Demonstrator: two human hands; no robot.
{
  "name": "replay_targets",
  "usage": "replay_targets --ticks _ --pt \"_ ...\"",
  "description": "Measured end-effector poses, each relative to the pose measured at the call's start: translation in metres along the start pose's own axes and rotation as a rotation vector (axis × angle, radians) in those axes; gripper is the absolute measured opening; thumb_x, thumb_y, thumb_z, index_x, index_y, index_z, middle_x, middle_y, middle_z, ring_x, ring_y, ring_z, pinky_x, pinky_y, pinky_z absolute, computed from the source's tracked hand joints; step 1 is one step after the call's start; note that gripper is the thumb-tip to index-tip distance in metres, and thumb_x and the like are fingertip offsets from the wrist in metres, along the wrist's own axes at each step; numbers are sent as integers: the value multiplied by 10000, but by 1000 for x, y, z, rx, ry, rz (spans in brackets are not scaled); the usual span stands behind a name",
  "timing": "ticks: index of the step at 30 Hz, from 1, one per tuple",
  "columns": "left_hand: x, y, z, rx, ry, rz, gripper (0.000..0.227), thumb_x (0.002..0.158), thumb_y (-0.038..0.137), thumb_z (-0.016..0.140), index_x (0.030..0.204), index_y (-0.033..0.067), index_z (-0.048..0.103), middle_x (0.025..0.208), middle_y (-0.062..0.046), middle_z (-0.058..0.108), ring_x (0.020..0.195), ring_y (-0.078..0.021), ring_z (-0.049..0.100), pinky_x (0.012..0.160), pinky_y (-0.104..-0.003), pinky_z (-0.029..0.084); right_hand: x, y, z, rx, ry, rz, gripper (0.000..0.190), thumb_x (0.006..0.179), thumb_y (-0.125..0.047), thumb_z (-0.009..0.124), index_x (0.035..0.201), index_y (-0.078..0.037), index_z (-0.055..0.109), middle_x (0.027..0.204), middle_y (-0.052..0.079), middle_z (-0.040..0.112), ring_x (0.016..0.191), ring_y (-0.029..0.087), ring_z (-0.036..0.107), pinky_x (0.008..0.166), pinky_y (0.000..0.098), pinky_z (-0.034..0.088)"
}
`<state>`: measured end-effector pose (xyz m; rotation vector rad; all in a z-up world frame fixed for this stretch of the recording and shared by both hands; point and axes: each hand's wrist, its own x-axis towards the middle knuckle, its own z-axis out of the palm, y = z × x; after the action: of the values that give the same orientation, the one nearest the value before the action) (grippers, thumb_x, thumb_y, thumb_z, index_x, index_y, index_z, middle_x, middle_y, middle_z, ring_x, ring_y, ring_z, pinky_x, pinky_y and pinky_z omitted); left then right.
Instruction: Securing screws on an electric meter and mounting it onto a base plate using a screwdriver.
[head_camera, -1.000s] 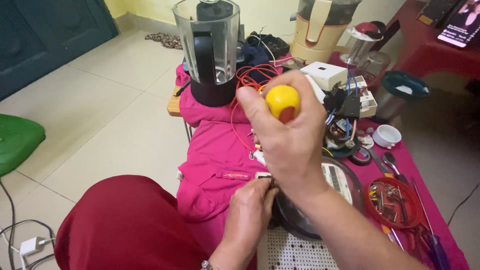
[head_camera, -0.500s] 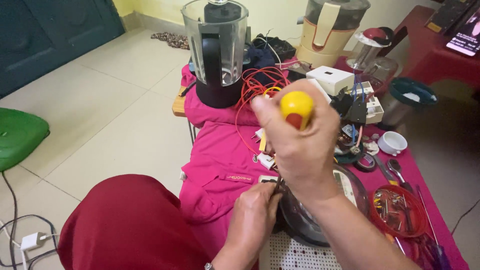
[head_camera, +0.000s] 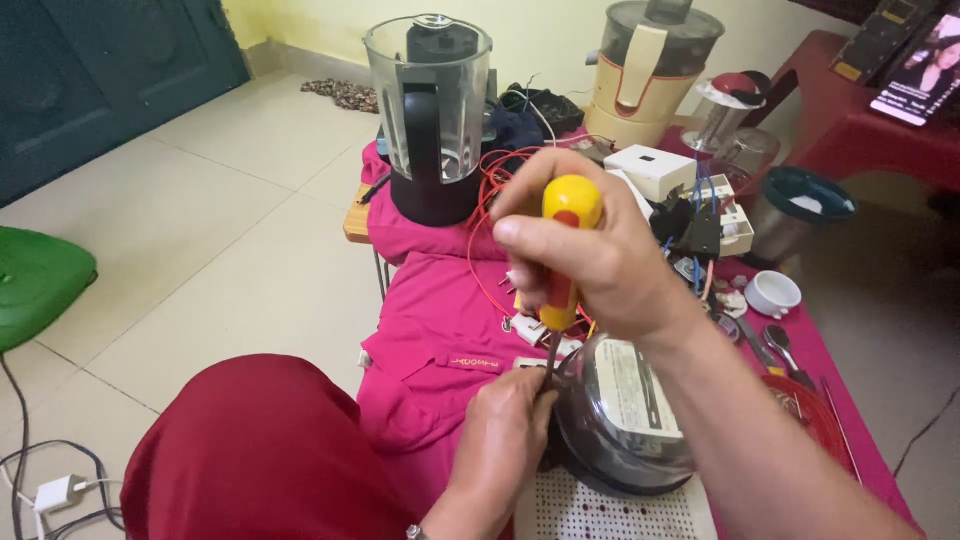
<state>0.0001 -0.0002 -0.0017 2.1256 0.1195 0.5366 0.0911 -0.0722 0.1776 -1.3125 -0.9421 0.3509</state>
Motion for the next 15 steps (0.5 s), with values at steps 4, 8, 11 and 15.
replay_targets --ticks 4,8,11,15 --pt "-2 0 0 -36 40 32 95 815 92 680 907 72 691 865 -97 754 684 -320 688 638 -420 543 -11 6 23 -132 199 -100 77 894 -73 646 921 -66 574 566 -10 532 421 71 466 375 210 401" --pt "-1 3 -1 -16 -24 -7 178 844 103 654 1008 99 723 919 -81 765 738 -312 706 672 -419 546 -17 7 31 -293 573 -209 156 970 -53 679 986 -77 525 656 2 565 470 78 511 389 216 417" --pt "-5 1 -1 -12 -14 -2 100 846 106 656 935 88 698 866 -86 748 702 -319 687 659 -435 534 -19 0 23 -270 347 -153 233 910 -82 701 1076 -79 538 743 17 615 556 91 570 463 224 483" --pt "-2 3 -2 -14 -38 -20 96 847 110 645 920 79 701 874 -92 752 733 -318 700 682 -439 539 -12 -15 -4 29 -143 45 663 799 -64 642 1429 -47 440 990 135 700 974 255 700 869 363 562"
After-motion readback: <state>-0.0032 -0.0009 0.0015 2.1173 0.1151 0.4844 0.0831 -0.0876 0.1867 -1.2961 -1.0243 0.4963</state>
